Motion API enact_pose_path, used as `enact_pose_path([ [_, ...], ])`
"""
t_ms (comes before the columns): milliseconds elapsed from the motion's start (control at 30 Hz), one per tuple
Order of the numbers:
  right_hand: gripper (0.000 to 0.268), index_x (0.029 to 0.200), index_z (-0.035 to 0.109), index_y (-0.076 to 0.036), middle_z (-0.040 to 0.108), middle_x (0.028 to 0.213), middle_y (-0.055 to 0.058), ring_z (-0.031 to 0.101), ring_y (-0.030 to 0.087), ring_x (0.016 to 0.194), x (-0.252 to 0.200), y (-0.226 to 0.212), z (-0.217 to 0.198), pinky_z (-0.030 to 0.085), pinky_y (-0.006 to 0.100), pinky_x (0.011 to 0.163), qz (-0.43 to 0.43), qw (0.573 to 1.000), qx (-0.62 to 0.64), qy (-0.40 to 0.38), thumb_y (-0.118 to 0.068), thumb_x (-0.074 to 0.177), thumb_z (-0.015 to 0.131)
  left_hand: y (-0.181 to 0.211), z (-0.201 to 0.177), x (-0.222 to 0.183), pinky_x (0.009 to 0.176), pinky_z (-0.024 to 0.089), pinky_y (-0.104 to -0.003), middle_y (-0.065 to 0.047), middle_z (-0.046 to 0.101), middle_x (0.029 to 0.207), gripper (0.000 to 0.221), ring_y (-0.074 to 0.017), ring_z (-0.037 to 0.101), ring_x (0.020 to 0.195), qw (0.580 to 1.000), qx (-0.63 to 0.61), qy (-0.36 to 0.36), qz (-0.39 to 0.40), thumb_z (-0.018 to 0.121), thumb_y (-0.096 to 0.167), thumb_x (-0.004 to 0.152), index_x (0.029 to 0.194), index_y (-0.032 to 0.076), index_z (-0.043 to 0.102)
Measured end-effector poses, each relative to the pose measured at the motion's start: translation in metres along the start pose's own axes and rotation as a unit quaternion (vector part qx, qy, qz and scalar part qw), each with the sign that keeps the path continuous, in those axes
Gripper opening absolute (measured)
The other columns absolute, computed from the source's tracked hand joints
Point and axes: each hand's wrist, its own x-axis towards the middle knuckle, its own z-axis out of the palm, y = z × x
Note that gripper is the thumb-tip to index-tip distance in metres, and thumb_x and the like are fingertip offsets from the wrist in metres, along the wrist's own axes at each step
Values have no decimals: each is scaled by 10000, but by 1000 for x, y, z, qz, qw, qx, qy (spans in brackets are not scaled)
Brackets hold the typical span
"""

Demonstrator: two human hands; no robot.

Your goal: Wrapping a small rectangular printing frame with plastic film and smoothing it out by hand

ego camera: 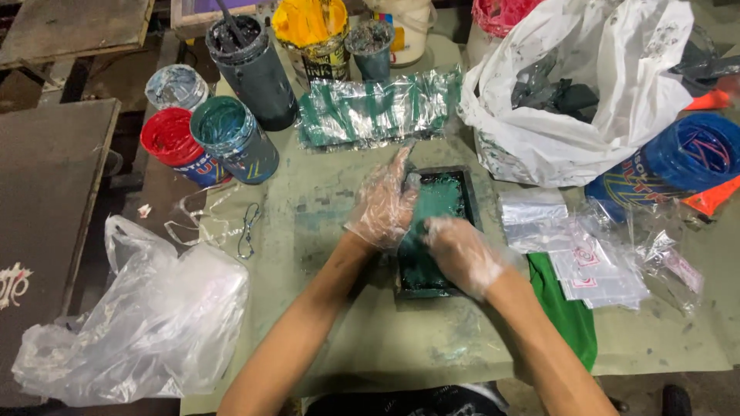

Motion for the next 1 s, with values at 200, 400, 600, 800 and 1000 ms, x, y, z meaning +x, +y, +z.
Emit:
enact_pose_path([
  [200,291,1114,763,-232,693,1048,199,665,439,1007,-2,19,-34,530,550,879,12,1000,7,10,-324,857,661,-5,4,3,1248,181,-505,-188,533,1522,738,-376,498,1408,1000,-20,-12,20,175,581,1030,1649,181,226],
  [400,372,1199,789,-266,705,1132,207,666,441,1071,65,38,-71,529,548,944,12,1000,23,18,-341,842,712,-19,13,8,1200,282,-581,-213,601,1428,684,-405,563,1327,998,10,16,65,341,499,1038,1632,167,272],
  [600,323,1146,820,-338,670,1179,130,652,400,1094,71,22,-95,363,612,1126,69,989,97,-85,-466,871,707,-12,10,3,1213,228,-603,-225,603,1420,686,-416,565,1313,997,32,30,69,390,470,1042,1630,139,271],
  [800,298,1130,813,-333,641,1197,165,614,446,1131,76,2,-116,378,604,1075,25,995,77,-62,-293,872,669,-8,3,7,1187,216,-659,-218,647,1334,697,-414,609,1239,996,38,56,60,351,530,1024,1575,102,374],
  [1000,285,1126,805,-271,607,1309,170,589,425,1217,72,3,-116,452,571,1038,65,993,86,-38,-293,850,739,-25,1,14,1119,385,-607,-179,729,1126,524,-346,698,1101,992,-67,110,-2,357,429,1071,1451,119,543],
])
